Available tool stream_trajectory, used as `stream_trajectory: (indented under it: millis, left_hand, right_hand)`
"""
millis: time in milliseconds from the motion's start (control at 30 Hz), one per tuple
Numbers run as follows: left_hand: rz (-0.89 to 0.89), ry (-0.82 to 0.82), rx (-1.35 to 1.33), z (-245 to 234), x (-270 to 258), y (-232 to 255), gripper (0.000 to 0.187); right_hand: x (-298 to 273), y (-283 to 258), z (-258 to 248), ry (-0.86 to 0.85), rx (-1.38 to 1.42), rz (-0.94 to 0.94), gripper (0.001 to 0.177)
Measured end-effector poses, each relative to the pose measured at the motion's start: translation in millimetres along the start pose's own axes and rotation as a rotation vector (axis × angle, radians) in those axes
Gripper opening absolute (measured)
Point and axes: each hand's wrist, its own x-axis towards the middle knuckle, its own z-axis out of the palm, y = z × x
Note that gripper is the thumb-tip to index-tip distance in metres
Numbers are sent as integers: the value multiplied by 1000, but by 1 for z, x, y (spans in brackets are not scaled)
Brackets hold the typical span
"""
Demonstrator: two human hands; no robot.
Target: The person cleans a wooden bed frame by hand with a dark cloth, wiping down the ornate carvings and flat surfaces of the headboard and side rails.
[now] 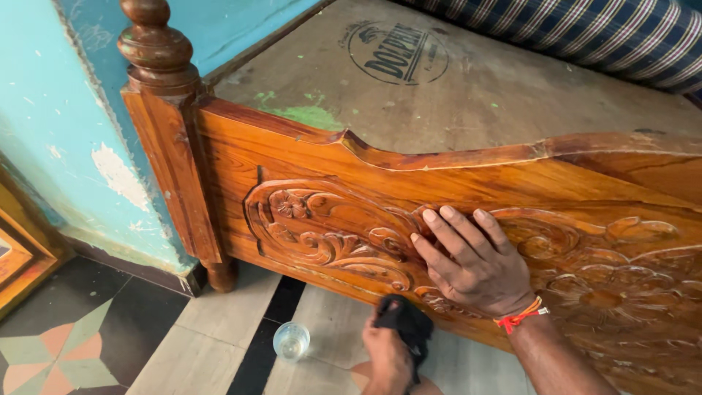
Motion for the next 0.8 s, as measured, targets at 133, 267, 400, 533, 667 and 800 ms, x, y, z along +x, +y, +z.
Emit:
stream_trajectory:
  millis: [133,267,400,533,667,800]
  left_hand:
    - [-38,248,-145,20,14,51,20]
    - [-99,371,98,3,30,46,38]
    - [-8,139,6,-19,27,-3,25]
    - [-38,2,24,-15,-4,-72,20]
    - [-127,59,32,8,-23,-64,29]
    - [-62,-46,-132,24,-10,-1,19]
  right_hand:
    - [0,0,1,-1,2,11,38]
    - [-2,2,0,-1,8,3,38]
    - [-3,1,2,5,0,9,37]
    - [1,1,0,18,17,12,38]
    - [0,3,-1,17,42,-4,38]
    - [-1,1,1,8,24,11,37]
